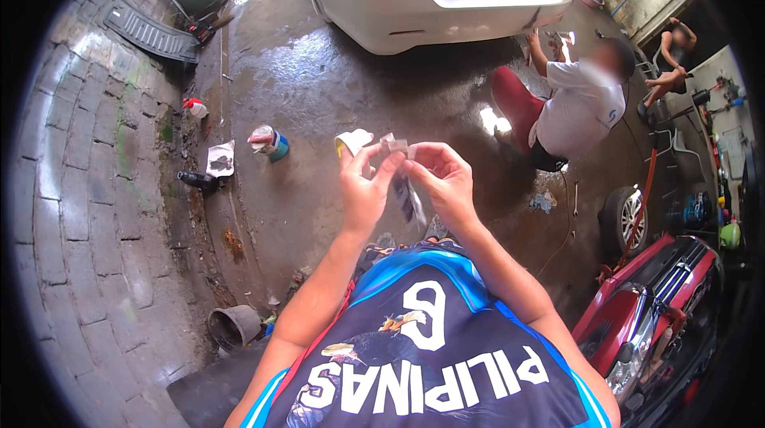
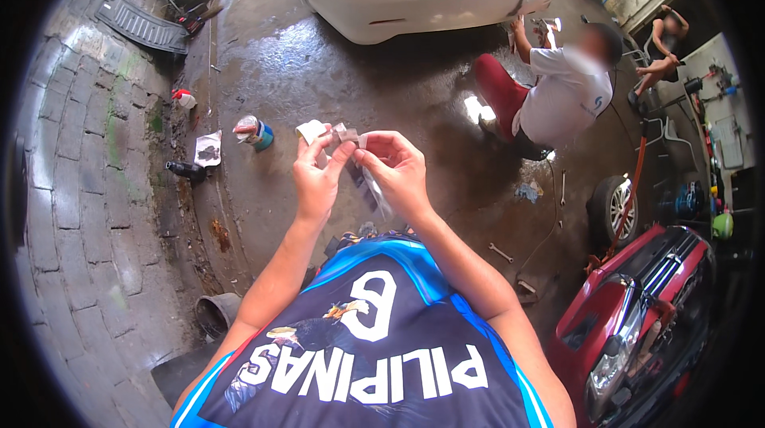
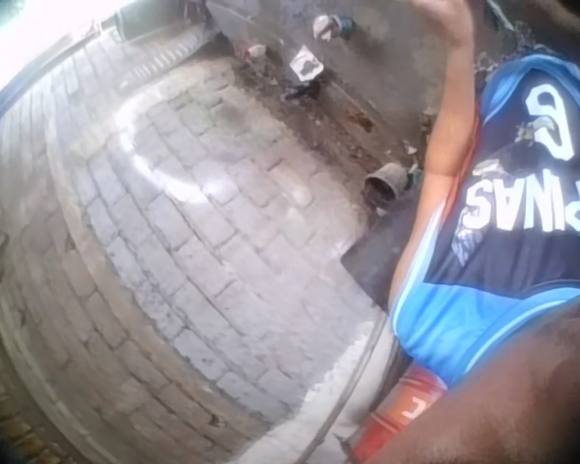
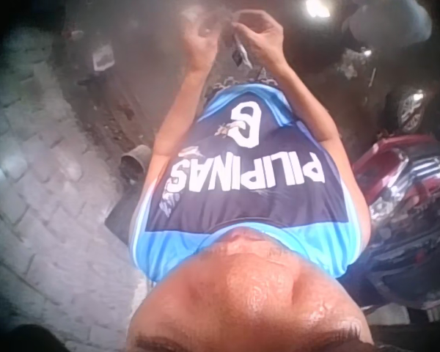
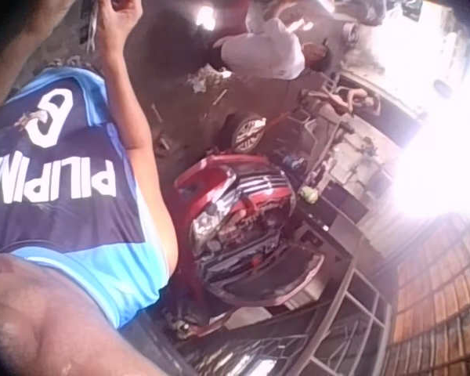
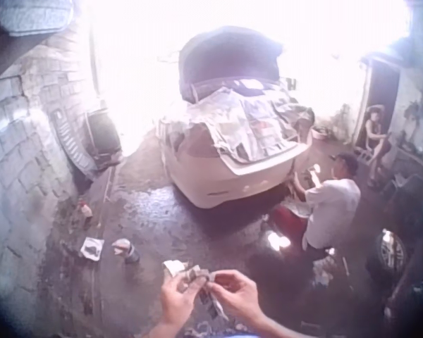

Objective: The person sits on the floor and uses masking tape to secure newspaper sheets over a white car bumper. They repeatedly tear strips of tape, press them onto the bumper, and smooth the newspaper to cover the surface.

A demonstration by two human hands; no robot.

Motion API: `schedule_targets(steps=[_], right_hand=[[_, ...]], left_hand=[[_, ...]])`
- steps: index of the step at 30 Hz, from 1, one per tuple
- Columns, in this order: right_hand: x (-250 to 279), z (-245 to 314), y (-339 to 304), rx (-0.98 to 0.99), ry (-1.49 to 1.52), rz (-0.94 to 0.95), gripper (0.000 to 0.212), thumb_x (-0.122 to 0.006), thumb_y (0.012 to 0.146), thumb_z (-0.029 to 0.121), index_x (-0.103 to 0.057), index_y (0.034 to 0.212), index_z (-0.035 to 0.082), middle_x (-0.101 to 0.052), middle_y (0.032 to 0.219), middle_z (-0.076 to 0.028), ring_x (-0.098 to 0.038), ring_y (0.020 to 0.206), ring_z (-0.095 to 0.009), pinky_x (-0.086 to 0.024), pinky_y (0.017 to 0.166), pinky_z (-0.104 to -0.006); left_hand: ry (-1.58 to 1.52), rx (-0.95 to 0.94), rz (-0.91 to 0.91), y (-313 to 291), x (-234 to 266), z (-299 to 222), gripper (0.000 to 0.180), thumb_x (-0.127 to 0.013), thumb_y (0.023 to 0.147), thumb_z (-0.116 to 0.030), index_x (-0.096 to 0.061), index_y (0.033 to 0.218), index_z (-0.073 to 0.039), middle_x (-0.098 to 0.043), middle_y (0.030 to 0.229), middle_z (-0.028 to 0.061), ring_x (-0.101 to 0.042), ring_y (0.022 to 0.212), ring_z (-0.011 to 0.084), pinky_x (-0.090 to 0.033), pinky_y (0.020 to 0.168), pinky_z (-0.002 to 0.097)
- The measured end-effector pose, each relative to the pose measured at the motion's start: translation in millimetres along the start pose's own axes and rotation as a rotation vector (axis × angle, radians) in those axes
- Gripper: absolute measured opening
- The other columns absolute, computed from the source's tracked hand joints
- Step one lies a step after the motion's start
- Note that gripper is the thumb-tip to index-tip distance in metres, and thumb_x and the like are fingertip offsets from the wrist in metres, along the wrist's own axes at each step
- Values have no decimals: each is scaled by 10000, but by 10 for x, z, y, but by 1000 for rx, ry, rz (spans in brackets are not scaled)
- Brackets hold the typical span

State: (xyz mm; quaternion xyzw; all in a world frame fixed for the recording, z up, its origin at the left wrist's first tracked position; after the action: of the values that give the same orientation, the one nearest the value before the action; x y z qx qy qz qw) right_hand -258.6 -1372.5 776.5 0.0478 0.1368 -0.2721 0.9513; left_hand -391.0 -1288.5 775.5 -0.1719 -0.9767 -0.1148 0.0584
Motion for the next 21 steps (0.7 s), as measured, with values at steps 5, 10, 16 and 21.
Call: schedule_targets(steps=[5, 10, 16, 21], right_hand=[[24, 47, 14, 16, -21, -109, 266, -731, 952, 39, -655, 1203, -9, -731, 1066, -60, -685, 933, -107, -567, 847, -268], [-31, 111, -19, 68, -50, -66, 380, -757, 938, 56, -633, 1292, -7, -738, 1076, -66, -684, 965, -98, -551, 867, -252], [36, 134, 30, 17, -34, -66, 355, -744, 948, 36, -644, 1286, -2, -745, 1074, -62, -687, 982, -85, -545, 857, -230], [10, 136, 27, 37, -19, -60, 401, -746, 942, 27, -612, 1319, 1, -739, 1072, -70, -691, 961, -96, -555, 849, -237]], left_hand=[[-166, 22, 17, 97, 3, 51, 281, -778, 946, -260, -747, 944, 20, -610, 1298, 149, -582, 1194, 261, -483, 971, 373], [-29, -67, 69, 92, -3, -4, 230, -785, 940, -210, -760, 954, 19, -588, 1324, 123, -570, 1191, 211, -479, 969, 340], [-99, -29, 94, 126, 50, -29, 290, -794, 925, -264, -741, 898, 20, -591, 1313, 135, -564, 1161, 240, -474, 972, 369], [-96, -5, 101, 127, 82, -23, 273, -798, 915, -246, -728, 867, 13, -592, 1311, 133, -558, 1160, 244, -463, 979, 373]])
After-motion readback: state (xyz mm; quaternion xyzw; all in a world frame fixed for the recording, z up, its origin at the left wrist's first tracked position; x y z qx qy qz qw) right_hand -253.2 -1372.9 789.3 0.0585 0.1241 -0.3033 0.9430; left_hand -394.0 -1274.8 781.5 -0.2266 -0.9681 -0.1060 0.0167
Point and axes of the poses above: each hand's wrist, its own y-axis towards the middle knuckle, its own x-axis out of the back of the hand, z = x × y, the point moved 1 cm from there along y, towards the middle knuckle
